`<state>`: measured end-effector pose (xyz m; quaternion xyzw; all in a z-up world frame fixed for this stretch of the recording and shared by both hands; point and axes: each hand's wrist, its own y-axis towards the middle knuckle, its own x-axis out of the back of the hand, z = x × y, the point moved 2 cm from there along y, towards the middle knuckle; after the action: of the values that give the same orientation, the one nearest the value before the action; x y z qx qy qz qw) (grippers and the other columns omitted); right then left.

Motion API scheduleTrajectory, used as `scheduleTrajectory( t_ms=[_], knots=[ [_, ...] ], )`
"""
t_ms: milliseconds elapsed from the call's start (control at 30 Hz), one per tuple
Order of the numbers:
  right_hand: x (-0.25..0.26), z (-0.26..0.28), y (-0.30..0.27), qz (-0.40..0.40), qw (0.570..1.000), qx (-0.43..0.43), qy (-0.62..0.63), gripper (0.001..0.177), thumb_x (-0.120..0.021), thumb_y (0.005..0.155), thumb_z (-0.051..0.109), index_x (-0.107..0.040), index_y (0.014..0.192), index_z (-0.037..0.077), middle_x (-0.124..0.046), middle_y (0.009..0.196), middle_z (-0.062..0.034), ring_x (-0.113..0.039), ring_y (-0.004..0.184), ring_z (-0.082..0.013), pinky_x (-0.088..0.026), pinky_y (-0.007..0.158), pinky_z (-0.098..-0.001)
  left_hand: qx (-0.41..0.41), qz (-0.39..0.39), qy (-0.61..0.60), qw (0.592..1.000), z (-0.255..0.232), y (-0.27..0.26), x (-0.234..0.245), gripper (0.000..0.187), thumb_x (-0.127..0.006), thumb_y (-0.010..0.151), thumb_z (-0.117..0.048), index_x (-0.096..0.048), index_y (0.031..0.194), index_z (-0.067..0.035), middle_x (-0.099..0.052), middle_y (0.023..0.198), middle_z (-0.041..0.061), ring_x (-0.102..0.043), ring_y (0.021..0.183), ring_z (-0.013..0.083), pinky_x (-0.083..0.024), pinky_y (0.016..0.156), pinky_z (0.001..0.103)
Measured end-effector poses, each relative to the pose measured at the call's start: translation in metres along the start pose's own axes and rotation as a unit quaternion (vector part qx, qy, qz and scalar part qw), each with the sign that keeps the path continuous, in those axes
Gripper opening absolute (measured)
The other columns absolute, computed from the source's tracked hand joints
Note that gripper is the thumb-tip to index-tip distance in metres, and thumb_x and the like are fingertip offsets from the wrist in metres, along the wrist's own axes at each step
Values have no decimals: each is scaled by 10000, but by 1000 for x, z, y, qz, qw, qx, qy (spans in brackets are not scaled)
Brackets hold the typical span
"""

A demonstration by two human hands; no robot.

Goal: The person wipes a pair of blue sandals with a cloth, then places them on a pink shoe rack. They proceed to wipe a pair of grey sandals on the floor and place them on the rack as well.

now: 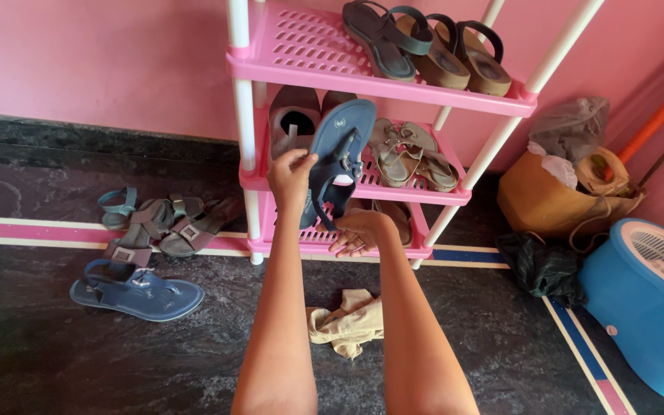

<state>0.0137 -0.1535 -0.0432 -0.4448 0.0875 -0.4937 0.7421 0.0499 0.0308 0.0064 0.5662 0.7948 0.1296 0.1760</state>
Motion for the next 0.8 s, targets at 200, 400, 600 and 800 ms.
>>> scheduleTrajectory(
  t_ms=[200,400,600,800],
  knots=[
    [0,8,-12,77,973,139,166,758,-701,804,702,-612,1180,50,-706,1245,-142,-701,1010,-206,-558,807,-326,59,-16,-22,998,-1,5,-1,282,-825,820,-190,-772,1020,1,-772,837,54,-699,742,115,-536,699,268],
    [-3,11,-45,139,976,77,149,862,-680,745,699,-534,1320,73,-628,1416,-165,-658,1195,-273,-543,916,-387,117,-1,-105,988,13,5,-17,228,-765,858,-163,-763,1018,1,-771,878,50,-703,817,110,-520,777,250],
    [-3,12,-53,251,939,120,204,953,-735,828,594,-445,1468,-50,-533,1513,-208,-580,1333,-329,-518,1023,-445,119,-48,-120,985,26,3,-27,187,-742,864,-148,-752,996,-17,-765,883,61,-690,820,125,-516,773,261],
    [-1,11,-48,210,934,158,244,953,-740,855,559,-422,1486,-81,-508,1550,-268,-561,1380,-321,-508,1075,-447,116,-158,-101,976,50,16,-33,173,-782,831,-170,-772,941,-37,-780,895,80,-719,822,198,-547,801,327]
  ],
)
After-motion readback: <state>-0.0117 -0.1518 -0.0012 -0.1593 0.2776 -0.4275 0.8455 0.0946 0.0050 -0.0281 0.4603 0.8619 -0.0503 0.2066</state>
